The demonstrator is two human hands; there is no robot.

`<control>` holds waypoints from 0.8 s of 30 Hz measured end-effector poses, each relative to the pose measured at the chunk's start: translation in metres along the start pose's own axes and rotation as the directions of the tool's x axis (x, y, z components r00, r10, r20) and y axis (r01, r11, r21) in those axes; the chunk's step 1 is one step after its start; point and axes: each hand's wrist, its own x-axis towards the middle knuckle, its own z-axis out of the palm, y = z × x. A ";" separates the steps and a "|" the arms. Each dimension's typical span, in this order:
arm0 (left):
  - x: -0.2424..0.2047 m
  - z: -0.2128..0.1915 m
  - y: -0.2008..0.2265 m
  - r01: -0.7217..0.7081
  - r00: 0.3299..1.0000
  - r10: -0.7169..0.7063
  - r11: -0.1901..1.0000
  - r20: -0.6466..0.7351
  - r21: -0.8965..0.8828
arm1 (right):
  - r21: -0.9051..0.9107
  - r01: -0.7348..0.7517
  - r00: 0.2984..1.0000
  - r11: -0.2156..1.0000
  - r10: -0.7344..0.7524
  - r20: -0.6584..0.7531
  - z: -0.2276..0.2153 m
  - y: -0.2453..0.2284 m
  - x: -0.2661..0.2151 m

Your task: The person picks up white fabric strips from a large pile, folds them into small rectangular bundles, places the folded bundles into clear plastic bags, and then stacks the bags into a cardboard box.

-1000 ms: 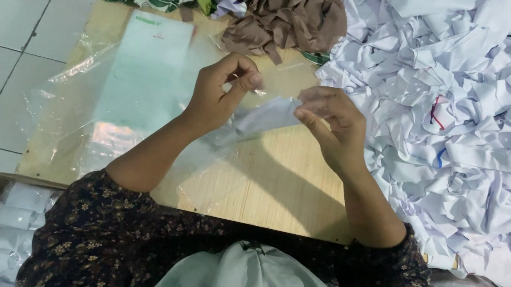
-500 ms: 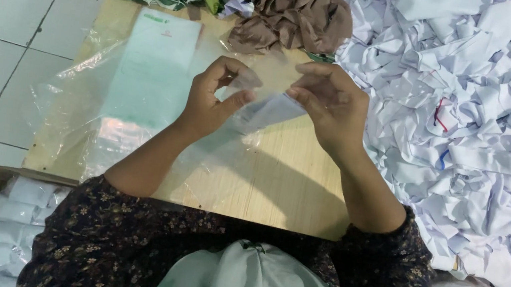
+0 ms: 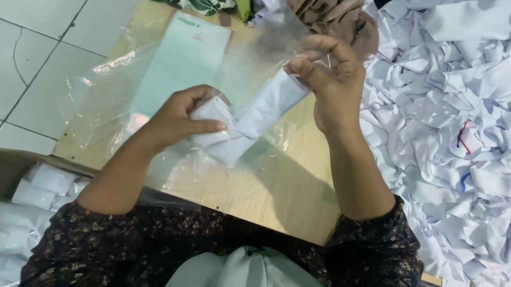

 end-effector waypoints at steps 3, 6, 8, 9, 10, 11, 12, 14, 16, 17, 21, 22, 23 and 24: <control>-0.015 -0.037 -0.001 0.082 0.982 -0.087 0.996 -0.167 -0.038 | 0.170 -0.210 0.975 0.963 0.218 -0.031 0.005 0.038 0.012; -0.017 -0.081 -0.043 -0.100 0.960 0.082 0.993 -0.269 -0.056 | 0.176 -0.291 0.946 0.940 0.310 -0.094 0.028 0.075 0.018; -0.025 -0.086 -0.029 -0.107 0.926 0.103 0.994 -0.363 0.008 | 0.154 -0.311 0.940 0.938 0.328 -0.097 0.040 0.103 0.019; -0.029 -0.088 -0.023 -0.106 0.886 0.128 0.992 -0.446 0.073 | 0.132 -0.331 0.933 0.934 0.345 -0.106 0.047 0.116 0.019; -0.026 -0.090 -0.031 -0.106 0.884 0.127 0.992 -0.449 0.072 | 0.132 -0.331 0.933 0.934 0.345 -0.102 0.050 0.127 0.018; -0.023 -0.091 -0.038 -0.085 0.827 0.166 0.981 -0.537 0.172 | 0.048 -0.316 0.941 0.947 0.320 -0.113 0.054 0.138 0.017; -0.019 -0.093 -0.045 -0.053 0.761 0.213 0.962 -0.613 0.268 | -0.036 -0.299 0.948 0.954 0.292 -0.122 0.057 0.149 0.017; -0.018 -0.089 -0.052 -0.002 0.693 0.301 0.910 -0.656 0.415 | -0.157 -0.236 0.970 0.959 0.222 -0.102 0.063 0.164 0.009; -0.016 -0.088 -0.056 0.059 0.623 0.396 0.836 -0.674 0.546 | -0.276 -0.165 0.986 0.947 0.149 -0.075 0.067 0.174 0.004; -0.016 -0.087 -0.057 0.107 0.557 0.524 0.723 -0.644 0.682 | -0.556 0.052 0.996 0.830 -0.081 -0.027 0.067 0.177 0.000; -0.013 -0.084 -0.063 0.114 0.474 0.826 0.286 -0.305 0.952 | -0.862 0.344 0.928 0.371 -0.276 0.252 0.073 0.173 -0.009; -0.013 -0.079 -0.066 0.110 0.475 0.826 0.286 -0.303 0.952 | -0.864 0.342 0.928 0.369 -0.276 0.250 0.075 0.178 -0.012; -0.014 -0.075 -0.068 0.095 0.542 0.795 0.266 -0.273 0.959 | -0.842 0.342 0.936 0.417 -0.235 0.263 0.078 0.183 -0.015; -0.015 -0.070 -0.070 0.077 0.606 0.758 0.246 -0.241 0.966 | -0.818 0.338 0.941 0.464 -0.194 0.279 0.080 0.187 -0.018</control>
